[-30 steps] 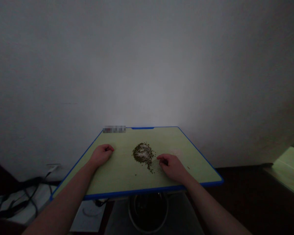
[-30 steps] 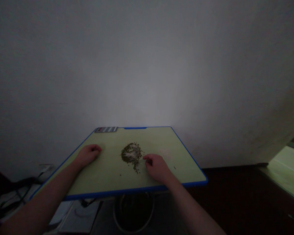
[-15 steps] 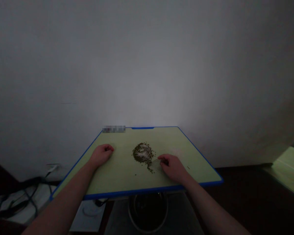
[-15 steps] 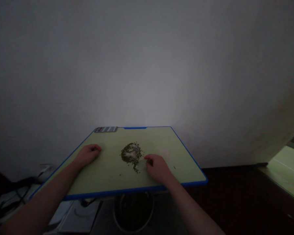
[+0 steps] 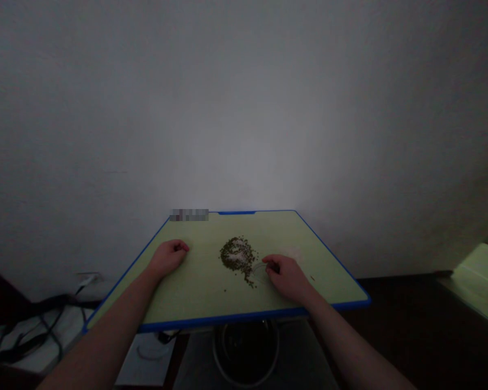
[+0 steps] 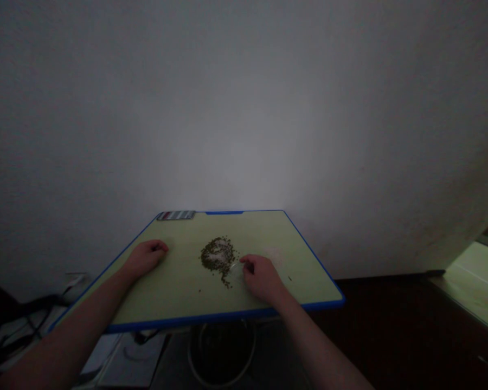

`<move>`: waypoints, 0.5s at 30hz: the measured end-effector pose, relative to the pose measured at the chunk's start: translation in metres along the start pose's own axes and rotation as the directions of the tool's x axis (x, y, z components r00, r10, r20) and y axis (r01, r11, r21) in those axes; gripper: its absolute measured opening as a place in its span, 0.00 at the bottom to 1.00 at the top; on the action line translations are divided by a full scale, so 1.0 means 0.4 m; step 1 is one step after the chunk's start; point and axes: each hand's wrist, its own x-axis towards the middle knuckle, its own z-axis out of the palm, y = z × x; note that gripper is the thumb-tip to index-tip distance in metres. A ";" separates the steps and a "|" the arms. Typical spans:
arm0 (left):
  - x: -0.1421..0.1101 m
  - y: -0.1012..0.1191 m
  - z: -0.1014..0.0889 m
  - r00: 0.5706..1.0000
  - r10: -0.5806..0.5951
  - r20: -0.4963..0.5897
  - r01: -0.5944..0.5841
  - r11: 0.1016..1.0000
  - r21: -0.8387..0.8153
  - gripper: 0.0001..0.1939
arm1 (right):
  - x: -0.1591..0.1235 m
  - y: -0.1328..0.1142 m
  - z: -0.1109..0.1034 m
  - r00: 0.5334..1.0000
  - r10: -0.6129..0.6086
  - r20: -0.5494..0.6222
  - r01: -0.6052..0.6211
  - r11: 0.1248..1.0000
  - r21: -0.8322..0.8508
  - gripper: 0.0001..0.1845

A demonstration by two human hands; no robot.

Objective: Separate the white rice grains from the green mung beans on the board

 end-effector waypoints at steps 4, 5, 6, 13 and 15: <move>-0.002 0.003 -0.001 1.000 0.007 0.006 -0.007 1.000 -0.005 0.10 | 0.002 -0.007 0.002 1.000 -0.012 0.008 0.012 1.000 0.001 0.15; -0.002 0.004 -0.001 1.000 0.007 0.004 -0.007 1.000 0.000 0.10 | 0.002 -0.008 0.002 1.000 -0.016 0.011 0.016 1.000 0.002 0.16; -0.003 0.005 -0.001 1.000 0.006 0.001 -0.006 1.000 0.004 0.10 | 0.002 -0.009 0.002 1.000 -0.019 0.014 0.019 1.000 0.005 0.16; -0.006 0.007 -0.002 1.000 0.008 0.008 -0.008 1.000 0.009 0.11 | -0.001 -0.008 0.003 0.999 -0.031 0.023 0.031 0.999 0.010 0.15; -0.004 0.005 -0.002 1.000 0.001 0.008 -0.001 1.000 0.008 0.11 | -0.004 -0.007 0.003 0.999 -0.031 0.024 0.031 0.999 0.010 0.15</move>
